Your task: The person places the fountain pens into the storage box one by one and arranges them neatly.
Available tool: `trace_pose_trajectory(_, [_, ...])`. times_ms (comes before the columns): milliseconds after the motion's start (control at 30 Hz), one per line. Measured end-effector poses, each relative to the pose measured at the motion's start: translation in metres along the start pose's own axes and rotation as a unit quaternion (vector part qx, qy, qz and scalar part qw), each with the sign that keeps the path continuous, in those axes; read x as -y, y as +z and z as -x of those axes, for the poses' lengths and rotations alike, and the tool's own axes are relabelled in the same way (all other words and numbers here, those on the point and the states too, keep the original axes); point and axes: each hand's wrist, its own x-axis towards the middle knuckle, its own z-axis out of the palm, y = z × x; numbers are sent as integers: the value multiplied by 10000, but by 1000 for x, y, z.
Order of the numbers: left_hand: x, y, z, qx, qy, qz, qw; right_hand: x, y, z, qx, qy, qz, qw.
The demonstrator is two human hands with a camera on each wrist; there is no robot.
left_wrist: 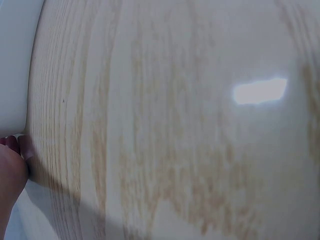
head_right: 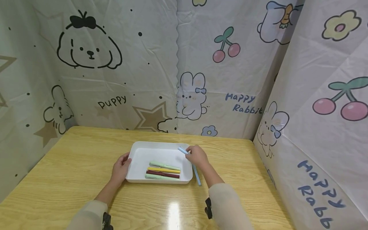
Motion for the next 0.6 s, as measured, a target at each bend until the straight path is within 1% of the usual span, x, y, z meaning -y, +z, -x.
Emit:
trace_pose_trajectory(267, [1, -1, -1, 48, -56, 62, 10000, 8, 2, -3, -48, -263, 132, 9996])
trace_pose_trajectory(467, [1, -1, -1, 3, -84, 69, 9999, 16, 3, -3, -15, -378, 107, 9992])
trace_pose_trajectory(600, [1, -1, -1, 29, -83, 66, 9999, 19, 5, -4, 7, -457, 156, 9988])
